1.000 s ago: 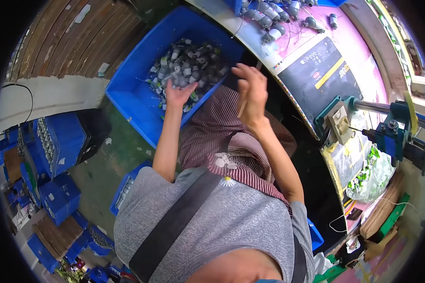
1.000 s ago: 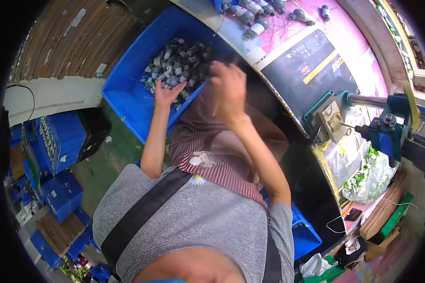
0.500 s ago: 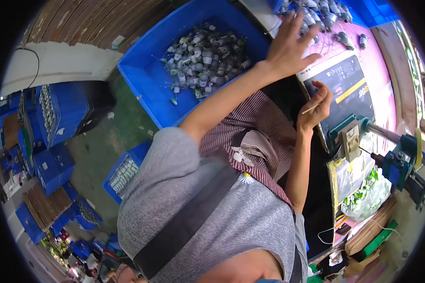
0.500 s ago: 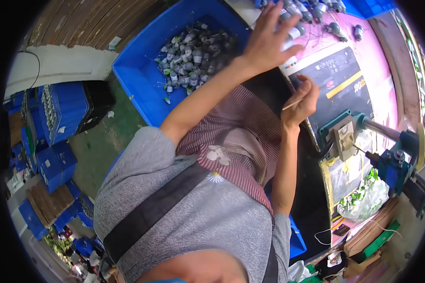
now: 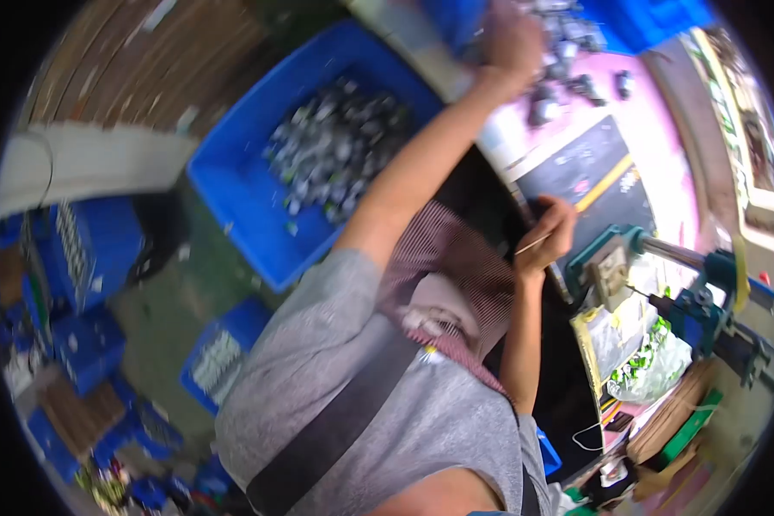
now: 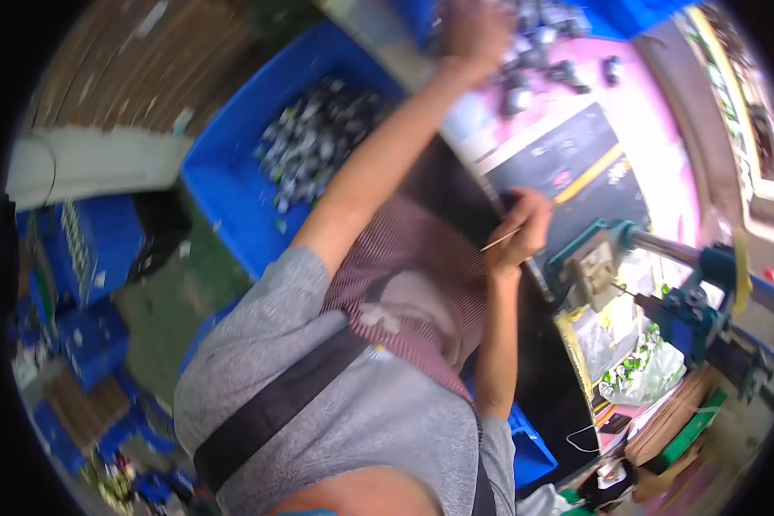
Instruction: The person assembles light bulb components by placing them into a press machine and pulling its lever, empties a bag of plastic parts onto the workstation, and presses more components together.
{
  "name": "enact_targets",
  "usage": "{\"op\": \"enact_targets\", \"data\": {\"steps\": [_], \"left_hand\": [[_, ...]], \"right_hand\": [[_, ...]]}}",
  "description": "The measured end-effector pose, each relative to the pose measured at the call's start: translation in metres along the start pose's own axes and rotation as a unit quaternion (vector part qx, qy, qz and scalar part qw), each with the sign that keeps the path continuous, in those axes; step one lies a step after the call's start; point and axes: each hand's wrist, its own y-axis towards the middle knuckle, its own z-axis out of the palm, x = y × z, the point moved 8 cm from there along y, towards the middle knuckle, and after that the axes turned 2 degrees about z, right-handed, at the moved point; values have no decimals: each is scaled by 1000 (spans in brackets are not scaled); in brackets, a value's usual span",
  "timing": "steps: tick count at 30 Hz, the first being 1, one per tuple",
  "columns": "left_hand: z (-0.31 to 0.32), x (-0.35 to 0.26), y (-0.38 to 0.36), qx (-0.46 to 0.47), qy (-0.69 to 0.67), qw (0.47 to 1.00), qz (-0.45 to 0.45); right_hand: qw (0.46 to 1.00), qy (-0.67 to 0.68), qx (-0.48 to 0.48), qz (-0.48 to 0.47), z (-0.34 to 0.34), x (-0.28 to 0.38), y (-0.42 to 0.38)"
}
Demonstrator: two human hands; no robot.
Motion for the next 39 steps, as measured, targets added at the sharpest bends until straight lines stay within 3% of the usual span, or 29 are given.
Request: {"op": "enact_targets", "data": {"steps": [1, 2, 3, 4, 5, 6, 8, 11, 14, 16, 18, 20, 22, 24, 26, 28, 32, 35, 39], "left_hand": [[-32, -16, 24, -105, 59, 992, 38], [-2, 16, 41, 44, -69, 994, -71], [4, 26, 51, -42, 17, 999, -24], [-19, 33, 50, -27, 79, 988, -128], [-11, 32, 52, -55, 165, 980, -93], [5, 43, 53, -37, 130, 987, -84], [0, 23, 53, 56, 185, 979, -64], [23, 10, 41, 66, 170, 983, -5], [53, -6, 32, 159, 52, 984, -53], [84, -23, 15, 138, 94, 986, 11], [91, -50, 3, 239, 62, 968, 51], [85, -63, 19, 377, -37, 925, 1], [32, -68, 71, 214, -30, 976, 41], [28, -12, 105, 21, 70, 997, -29], [75, 80, 126, 24, 152, 979, -130], [99, 110, 122, 180, 139, 944, -238], [161, 118, 111, 182, 44, 965, -181], [156, 68, 82, 149, 30, 982, -113], [152, -19, 43, 213, -25, 974, -75]], "right_hand": [[1000, 20, -11, 10, 0, -2, -1], [1000, 2, -3, -10, -1, 2, 2], [1000, 21, 7, 8, -1, 6, 4], [1000, 19, 7, 1, -2, 6, 3], [1000, 29, 4, -9, -2, 7, 4], [1000, 25, 1, -17, -3, 5, 1], [999, 32, -2, -16, -5, 5, 1], [998, 58, -4, -5, -4, 3, 0], [997, 74, -14, -4, -7, 5, 2], [996, 85, -24, 13, -11, 0, 0], [995, 90, -35, 14, -15, 0, -2], [995, 95, -40, 3, -19, -1, -1], [993, 113, -42, -1, -21, -2, -1], [991, 129, -41, 8, -23, -4, -4], [989, 140, -42, 22, -25, -4, -2], [986, 160, -48, 8, -26, -5, 2], [982, 181, -50, 10, -26, -5, -2], [981, 189, -49, 8, -20, -3, -1], [981, 187, -50, 9, -21, -5, -1]]}}
